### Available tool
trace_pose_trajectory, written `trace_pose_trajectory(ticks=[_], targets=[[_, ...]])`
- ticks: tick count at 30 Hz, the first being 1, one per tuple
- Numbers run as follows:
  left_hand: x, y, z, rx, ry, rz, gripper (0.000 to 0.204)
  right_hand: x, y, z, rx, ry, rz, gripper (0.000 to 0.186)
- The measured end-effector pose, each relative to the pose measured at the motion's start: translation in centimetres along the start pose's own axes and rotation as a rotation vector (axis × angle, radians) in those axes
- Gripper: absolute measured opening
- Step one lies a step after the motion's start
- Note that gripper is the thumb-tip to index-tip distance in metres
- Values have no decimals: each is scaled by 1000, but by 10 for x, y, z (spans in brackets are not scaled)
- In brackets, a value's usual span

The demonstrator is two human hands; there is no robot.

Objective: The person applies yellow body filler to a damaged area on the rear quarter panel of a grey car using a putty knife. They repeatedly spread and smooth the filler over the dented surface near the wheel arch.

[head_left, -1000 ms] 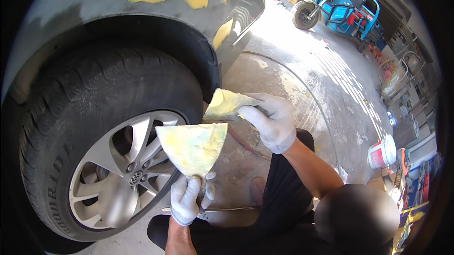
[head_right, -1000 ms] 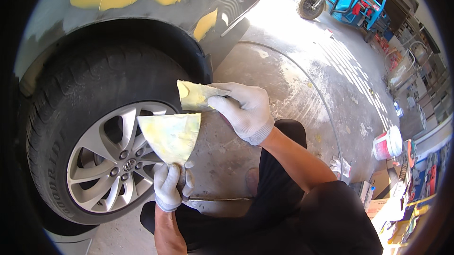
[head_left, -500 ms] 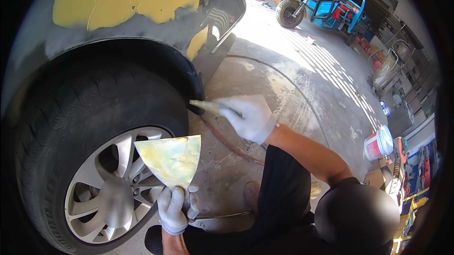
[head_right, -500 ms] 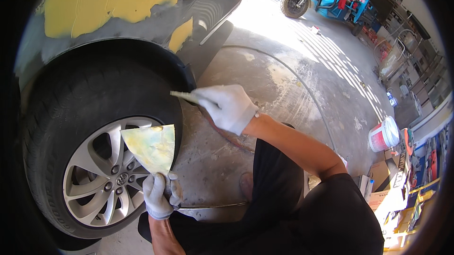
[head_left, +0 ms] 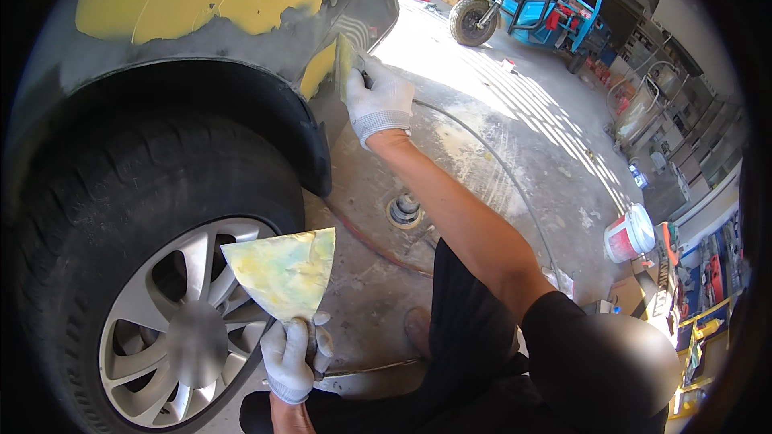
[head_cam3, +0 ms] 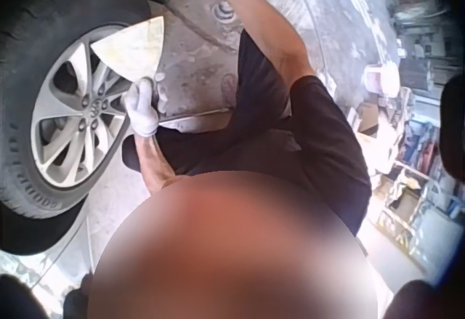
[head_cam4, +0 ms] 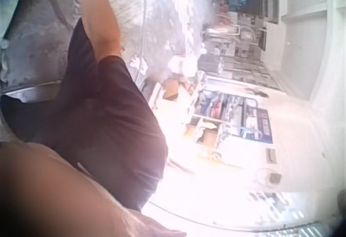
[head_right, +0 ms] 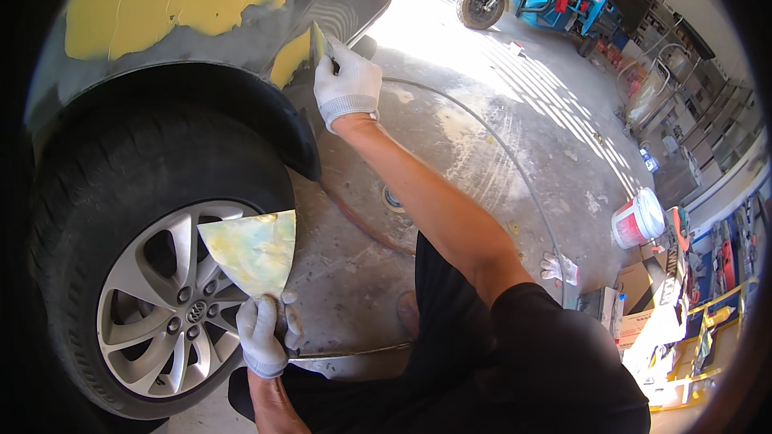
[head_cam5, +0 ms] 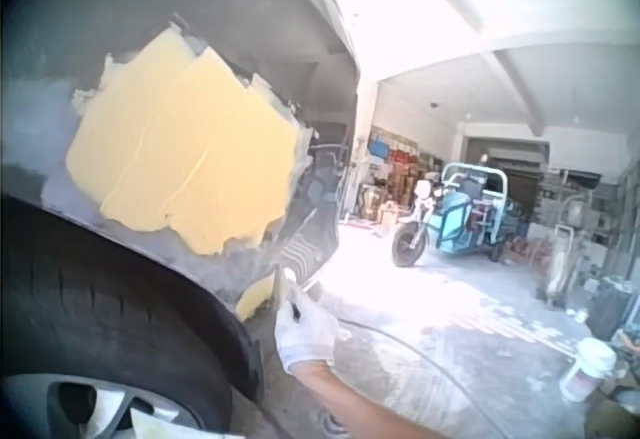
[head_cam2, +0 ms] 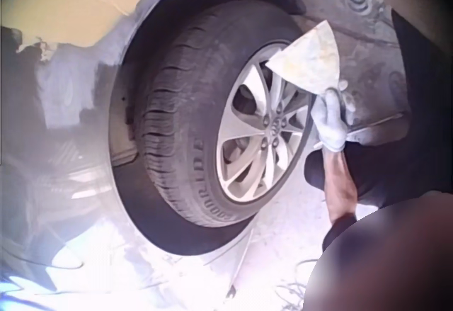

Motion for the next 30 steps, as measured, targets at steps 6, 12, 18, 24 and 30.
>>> trace_pose_trajectory(ticks=[6, 12, 18, 24, 30], targets=[[0, 5, -1, 39, -46, 54, 47, -15, -26, -1, -19, -63, -35, 36], [-3, 14, 4, 79, -20, 61, 45, -28, -28, 0, 36, -20, -165, 36], [-4, 20, 7, 96, 21, 59, 48, -41, -31, 1, 25, 22, -286, 38], [-5, 22, 5, 100, 24, 66, 48, -58, -44, -2, 15, -6, -273, 37], [-7, 20, -1, 158, 30, 111, 44, -75, -54, -2, -16, 11, -327, 39]])
Point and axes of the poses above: each hand's wrist, its own x-axis towards the middle knuckle, its own z-axis out of the palm, y = z × x, the point moved 5 cm from there along x, towards the middle knuckle, and after that the axes turned 4 degrees about y, right-handed, at the moved point
